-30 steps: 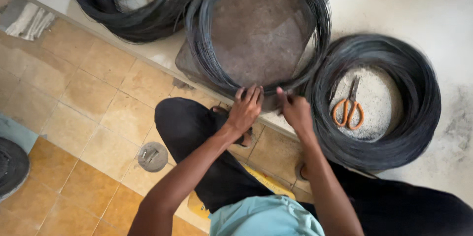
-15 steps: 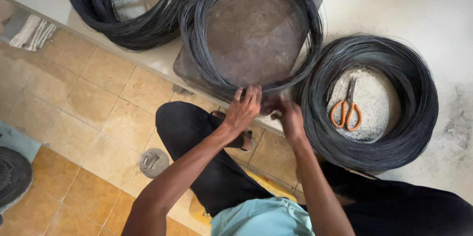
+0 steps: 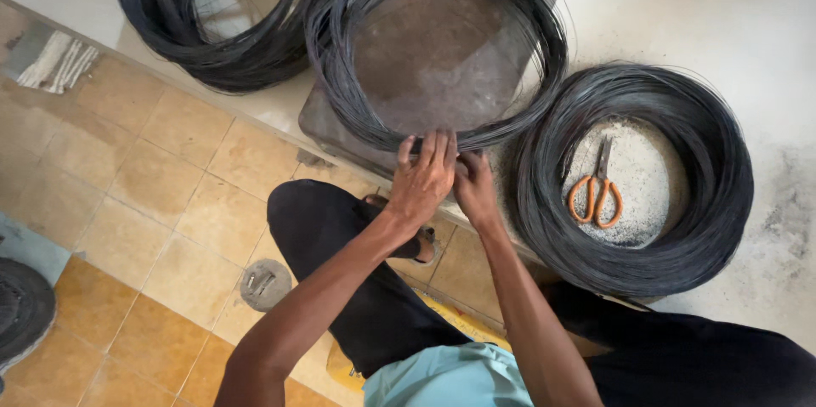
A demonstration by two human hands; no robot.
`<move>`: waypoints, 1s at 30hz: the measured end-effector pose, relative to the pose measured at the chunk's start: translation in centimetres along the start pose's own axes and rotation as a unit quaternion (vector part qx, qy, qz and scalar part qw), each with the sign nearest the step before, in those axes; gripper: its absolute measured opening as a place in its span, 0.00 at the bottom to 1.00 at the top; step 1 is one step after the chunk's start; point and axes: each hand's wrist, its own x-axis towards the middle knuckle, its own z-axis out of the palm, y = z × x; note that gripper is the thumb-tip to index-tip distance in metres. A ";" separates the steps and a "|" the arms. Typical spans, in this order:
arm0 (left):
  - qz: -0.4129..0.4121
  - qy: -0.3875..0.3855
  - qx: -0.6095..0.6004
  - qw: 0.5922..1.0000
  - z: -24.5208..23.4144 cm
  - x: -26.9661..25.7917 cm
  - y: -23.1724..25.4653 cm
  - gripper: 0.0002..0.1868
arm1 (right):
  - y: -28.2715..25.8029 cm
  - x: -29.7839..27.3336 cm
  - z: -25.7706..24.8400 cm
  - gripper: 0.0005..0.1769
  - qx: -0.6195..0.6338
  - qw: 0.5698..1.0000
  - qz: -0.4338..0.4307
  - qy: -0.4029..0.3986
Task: The person sits on the floor and coils a long piece of black wire by hand into a circular bundle. They repeatedly wrap the wire around their fingers to form loops and then place the coiled wire onto a larger pile on the floor.
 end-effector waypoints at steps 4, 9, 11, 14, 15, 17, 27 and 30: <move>-0.010 0.009 -0.025 1.000 0.1 0.5 0.0 0.19 | -11.2 -3.5 -2.1 0.10 0.036 0.999 -0.002 -0.005; -0.011 -0.035 -0.106 0.994 1.0 -1.1 0.9 0.12 | -10.3 -4.2 -4.6 0.11 -0.097 0.995 0.031 -0.003; -0.002 -0.058 -0.138 0.989 0.3 -1.5 1.0 0.12 | -10.3 -4.5 -5.3 0.10 -0.154 0.987 0.027 -0.024; 0.008 -0.132 -0.209 0.969 -0.4 -1.7 1.2 0.13 | -7.9 -4.3 -6.5 0.10 -0.258 0.964 0.018 -0.063; 0.016 -0.177 -0.242 0.954 -0.4 -1.5 0.8 0.14 | -6.8 -3.7 -6.6 0.11 -0.300 0.951 0.006 -0.074; 0.049 -0.166 -0.216 0.961 1.2 -3.1 1.9 0.16 | -7.0 -3.1 -6.1 0.12 -0.327 0.940 0.028 -0.099; 0.074 0.054 -0.125 0.988 5.2 -6.6 4.1 0.19 | -14.1 -1.7 -6.6 0.20 -0.480 0.835 0.143 -0.227; 0.063 0.056 -0.099 0.992 4.7 -6.5 4.4 0.17 | -18.8 -3.0 -7.8 0.18 -0.348 0.891 0.150 -0.251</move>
